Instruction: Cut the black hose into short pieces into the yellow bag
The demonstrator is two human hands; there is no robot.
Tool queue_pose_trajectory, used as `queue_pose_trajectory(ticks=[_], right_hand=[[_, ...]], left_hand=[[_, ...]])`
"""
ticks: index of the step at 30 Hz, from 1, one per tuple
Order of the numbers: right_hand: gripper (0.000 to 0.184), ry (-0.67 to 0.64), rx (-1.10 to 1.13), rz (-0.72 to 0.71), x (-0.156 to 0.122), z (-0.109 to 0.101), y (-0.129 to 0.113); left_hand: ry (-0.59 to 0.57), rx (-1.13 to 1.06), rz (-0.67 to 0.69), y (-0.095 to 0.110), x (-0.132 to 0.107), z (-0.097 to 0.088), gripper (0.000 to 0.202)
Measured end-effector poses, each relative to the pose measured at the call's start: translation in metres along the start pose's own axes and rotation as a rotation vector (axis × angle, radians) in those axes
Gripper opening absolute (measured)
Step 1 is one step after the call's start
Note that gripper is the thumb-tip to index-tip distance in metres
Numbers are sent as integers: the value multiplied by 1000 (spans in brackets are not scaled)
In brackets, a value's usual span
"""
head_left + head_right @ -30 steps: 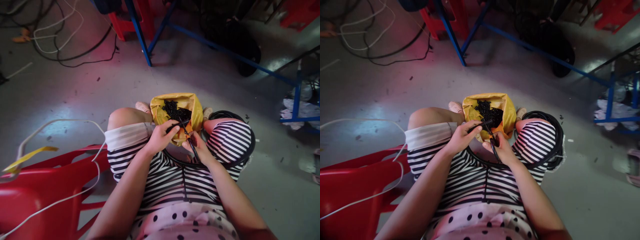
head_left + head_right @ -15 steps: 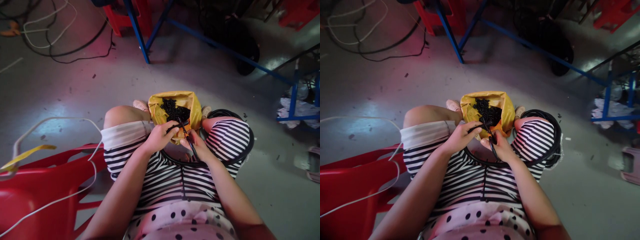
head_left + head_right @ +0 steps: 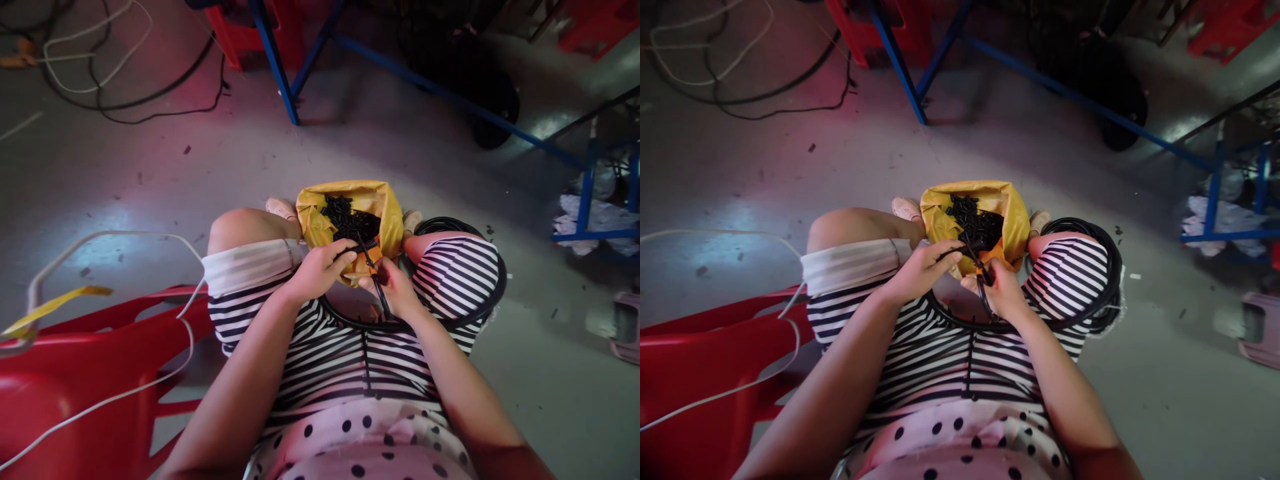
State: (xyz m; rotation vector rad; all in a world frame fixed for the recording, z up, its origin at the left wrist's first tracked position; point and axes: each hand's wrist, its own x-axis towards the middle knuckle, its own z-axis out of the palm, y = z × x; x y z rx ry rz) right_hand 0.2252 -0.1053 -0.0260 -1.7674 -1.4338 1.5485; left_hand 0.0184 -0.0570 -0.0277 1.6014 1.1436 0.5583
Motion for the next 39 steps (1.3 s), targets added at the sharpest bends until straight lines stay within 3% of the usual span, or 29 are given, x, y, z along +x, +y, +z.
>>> queue_pose_trajectory(ticks=[11,20,30,39], right_hand=[[50,41,-22,-30,1,1,2],[49,-108,107,-19,4,-3,7],[52,-58,-105,53,6,-4,0],[51,-14,-85,14,6,-3,2]], left_hand=[[51,23,-26,-2,0,-1,35],[-94,87,-24,-1,-2,1,37],[-107,78,-59,-3,-2,0,37],[-45,-15,-79,-2,-1,-3,37]])
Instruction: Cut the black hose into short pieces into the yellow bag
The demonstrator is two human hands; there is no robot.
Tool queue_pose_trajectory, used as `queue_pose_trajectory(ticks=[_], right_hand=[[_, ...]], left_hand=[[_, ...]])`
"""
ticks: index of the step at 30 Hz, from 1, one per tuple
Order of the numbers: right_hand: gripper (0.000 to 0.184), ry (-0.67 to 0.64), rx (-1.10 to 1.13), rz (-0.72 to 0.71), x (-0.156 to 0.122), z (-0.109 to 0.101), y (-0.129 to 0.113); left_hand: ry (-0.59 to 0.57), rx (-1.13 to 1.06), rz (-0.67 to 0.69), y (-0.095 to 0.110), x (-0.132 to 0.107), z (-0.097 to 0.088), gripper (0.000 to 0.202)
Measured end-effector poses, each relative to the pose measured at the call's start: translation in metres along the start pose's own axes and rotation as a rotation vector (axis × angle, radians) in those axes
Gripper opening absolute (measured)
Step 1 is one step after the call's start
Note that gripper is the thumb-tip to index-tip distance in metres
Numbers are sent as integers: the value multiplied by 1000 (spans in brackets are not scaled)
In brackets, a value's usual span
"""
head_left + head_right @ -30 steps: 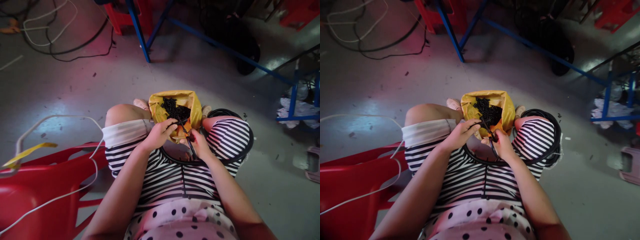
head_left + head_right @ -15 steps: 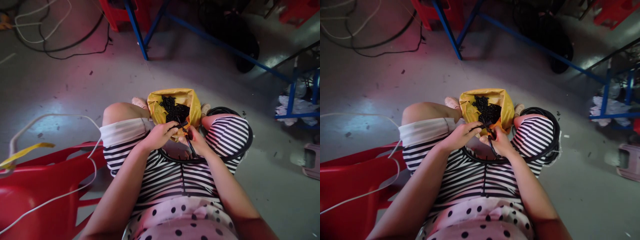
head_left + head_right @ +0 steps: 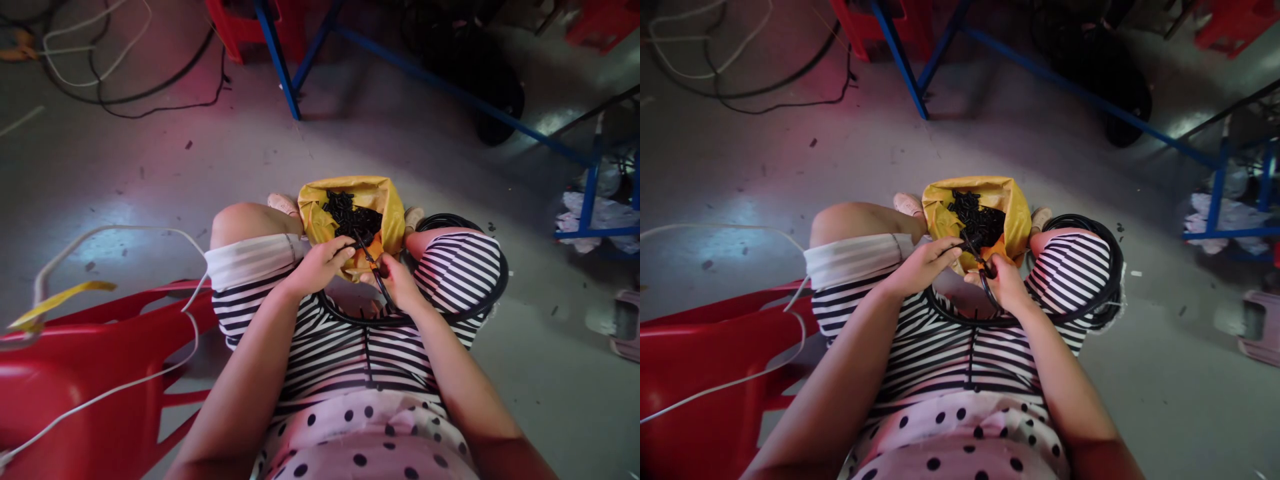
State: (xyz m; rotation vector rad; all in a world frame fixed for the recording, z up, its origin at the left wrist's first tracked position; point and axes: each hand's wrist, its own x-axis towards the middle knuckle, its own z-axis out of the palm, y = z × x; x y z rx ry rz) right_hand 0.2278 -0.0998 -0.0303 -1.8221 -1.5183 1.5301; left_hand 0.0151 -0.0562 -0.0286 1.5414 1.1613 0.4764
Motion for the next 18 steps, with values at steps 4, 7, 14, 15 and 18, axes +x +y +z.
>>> queue_pose_trajectory(ticks=[4,7,14,15,18], right_hand=[[50,27,-9,-11,-2,-2,-7],[47,22,-28,-7,-2,-3,-11],[48,37,-41,-4,1,-2,-6],[48,37,-47,-5,1,-3,-5],[49,29,-61,-9,2,-4,-4]], left_hand=[[-50,-15,6,1,-2,1,37],[-74,-13,-1,1,-3,3,37],[-22,-44,18,3,-1,3,36],[-17,-44,15,3,-1,3,36],[-18,-46,7,3,-1,2,37]])
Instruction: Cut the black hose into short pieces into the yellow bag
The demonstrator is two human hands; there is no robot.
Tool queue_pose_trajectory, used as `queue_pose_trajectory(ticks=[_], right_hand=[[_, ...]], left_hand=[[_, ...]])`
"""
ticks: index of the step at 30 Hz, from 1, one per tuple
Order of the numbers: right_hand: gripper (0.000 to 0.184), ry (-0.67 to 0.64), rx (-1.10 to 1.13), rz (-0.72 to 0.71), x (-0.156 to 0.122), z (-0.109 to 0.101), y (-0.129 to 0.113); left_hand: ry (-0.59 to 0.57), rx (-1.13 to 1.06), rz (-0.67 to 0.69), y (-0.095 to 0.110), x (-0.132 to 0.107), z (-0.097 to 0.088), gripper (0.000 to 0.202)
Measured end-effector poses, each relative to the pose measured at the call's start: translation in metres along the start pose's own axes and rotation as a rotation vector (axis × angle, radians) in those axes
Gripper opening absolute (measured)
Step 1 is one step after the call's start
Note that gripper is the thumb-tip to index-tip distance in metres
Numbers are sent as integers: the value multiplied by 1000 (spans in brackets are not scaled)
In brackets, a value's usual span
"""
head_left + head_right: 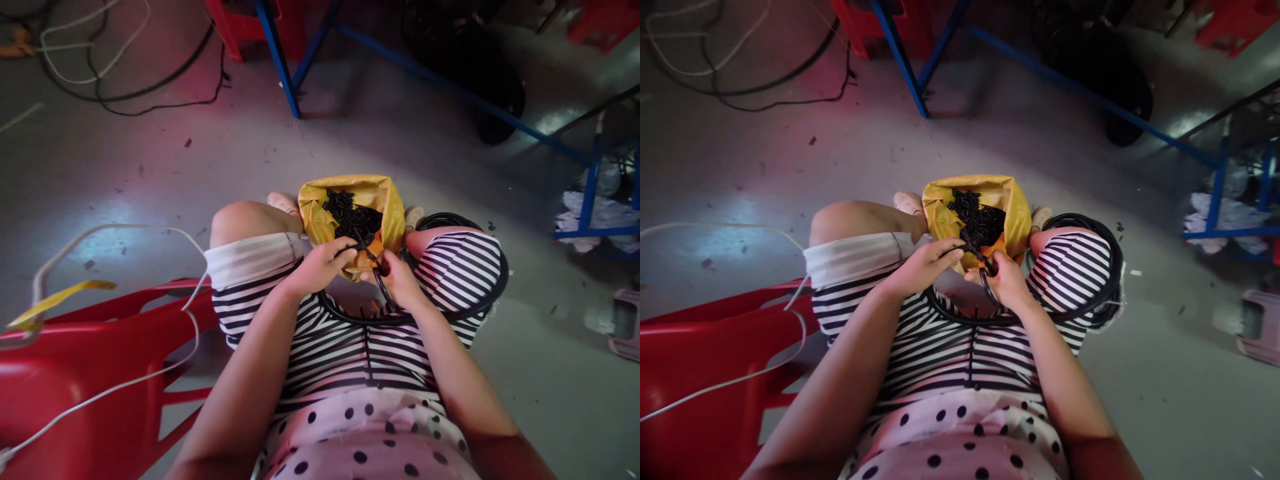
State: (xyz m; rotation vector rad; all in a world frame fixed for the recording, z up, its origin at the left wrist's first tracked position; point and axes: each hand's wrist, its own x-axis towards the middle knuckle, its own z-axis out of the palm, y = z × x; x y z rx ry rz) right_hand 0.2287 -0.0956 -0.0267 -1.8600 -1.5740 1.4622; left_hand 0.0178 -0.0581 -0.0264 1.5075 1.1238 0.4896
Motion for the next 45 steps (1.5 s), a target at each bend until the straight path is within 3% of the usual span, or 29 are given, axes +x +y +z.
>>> queue_pose_trajectory(ticks=[16,26,29,32,35,40,45], right_hand=[[45,-7,-33,2,-2,-2,-8],[51,71,-73,-6,2,-1,1],[51,84,27,-5,3,2,4],[52,121,222,4,5,5,7],[54,150,389,20,7,7,7],[56,131,458,38,6,7,0],[54,150,431,10,5,7,1]], left_hand=[[-58,-23,-2,0,-1,-1,37],[-28,-59,-11,-3,0,0,36],[8,-202,-60,1,-1,1,38],[35,-582,-181,11,-2,-1,55],[-28,-897,-211,22,-3,-9,76],[-3,-932,-172,27,-4,-20,92],[-5,-940,-172,24,-4,-21,91]])
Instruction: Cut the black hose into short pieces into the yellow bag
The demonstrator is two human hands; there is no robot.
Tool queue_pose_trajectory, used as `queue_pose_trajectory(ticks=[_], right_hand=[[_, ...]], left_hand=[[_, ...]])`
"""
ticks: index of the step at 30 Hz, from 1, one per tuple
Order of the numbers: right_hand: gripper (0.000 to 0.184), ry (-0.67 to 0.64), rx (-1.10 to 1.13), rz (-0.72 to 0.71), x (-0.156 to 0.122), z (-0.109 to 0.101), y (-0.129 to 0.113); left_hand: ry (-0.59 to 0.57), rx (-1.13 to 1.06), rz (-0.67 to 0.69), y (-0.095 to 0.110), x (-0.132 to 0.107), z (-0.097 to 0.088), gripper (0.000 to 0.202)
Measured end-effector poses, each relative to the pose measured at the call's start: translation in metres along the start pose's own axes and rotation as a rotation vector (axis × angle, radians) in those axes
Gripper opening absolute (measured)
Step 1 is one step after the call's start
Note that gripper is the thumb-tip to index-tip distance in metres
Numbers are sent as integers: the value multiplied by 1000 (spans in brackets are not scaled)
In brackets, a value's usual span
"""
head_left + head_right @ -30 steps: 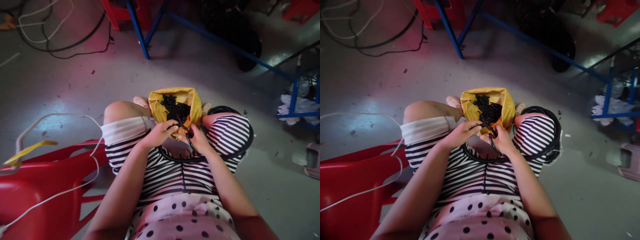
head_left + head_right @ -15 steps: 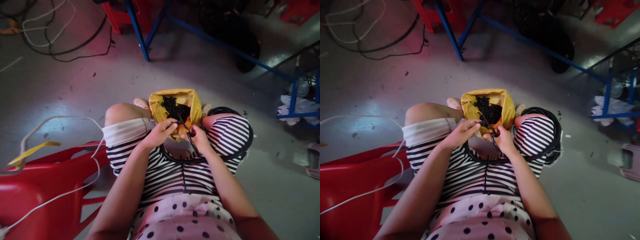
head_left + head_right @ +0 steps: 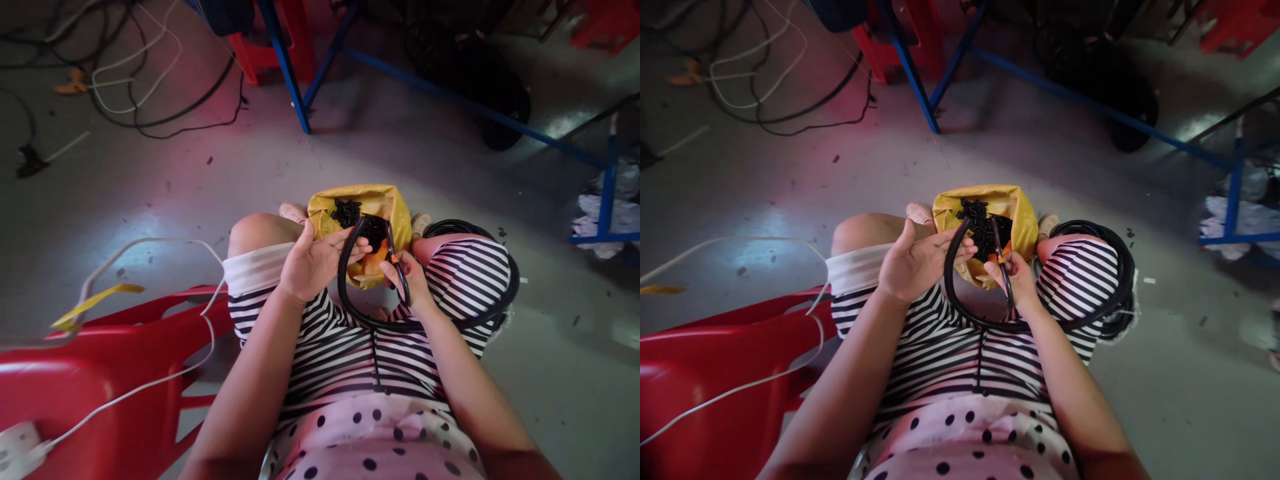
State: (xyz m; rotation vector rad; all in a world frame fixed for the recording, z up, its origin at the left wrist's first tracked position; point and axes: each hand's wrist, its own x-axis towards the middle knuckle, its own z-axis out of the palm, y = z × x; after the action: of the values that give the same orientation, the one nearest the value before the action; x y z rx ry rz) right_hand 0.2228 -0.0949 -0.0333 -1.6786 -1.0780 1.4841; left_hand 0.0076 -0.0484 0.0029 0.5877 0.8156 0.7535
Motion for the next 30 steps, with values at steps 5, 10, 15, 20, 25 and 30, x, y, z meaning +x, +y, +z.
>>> queue_pose_trajectory(ticks=[5,10,15,20,25,30], right_hand=[[53,-2,-3,1,-1,1,-1],[54,1,41,2,-1,1,-3],[54,15,30,7,-1,0,-5],[53,-63,46,-4,-4,1,-6],[46,-155,-79,-24,-5,0,3],[43,-223,-183,-23,-5,-2,10]], left_hand=[[-15,-58,40,-8,1,-1,49],[-16,-38,27,-20,3,-1,43],[41,105,2,-22,7,3,34],[85,133,-90,-24,8,6,28],[239,148,-25,-26,10,9,20],[278,189,52,-24,10,17,17]])
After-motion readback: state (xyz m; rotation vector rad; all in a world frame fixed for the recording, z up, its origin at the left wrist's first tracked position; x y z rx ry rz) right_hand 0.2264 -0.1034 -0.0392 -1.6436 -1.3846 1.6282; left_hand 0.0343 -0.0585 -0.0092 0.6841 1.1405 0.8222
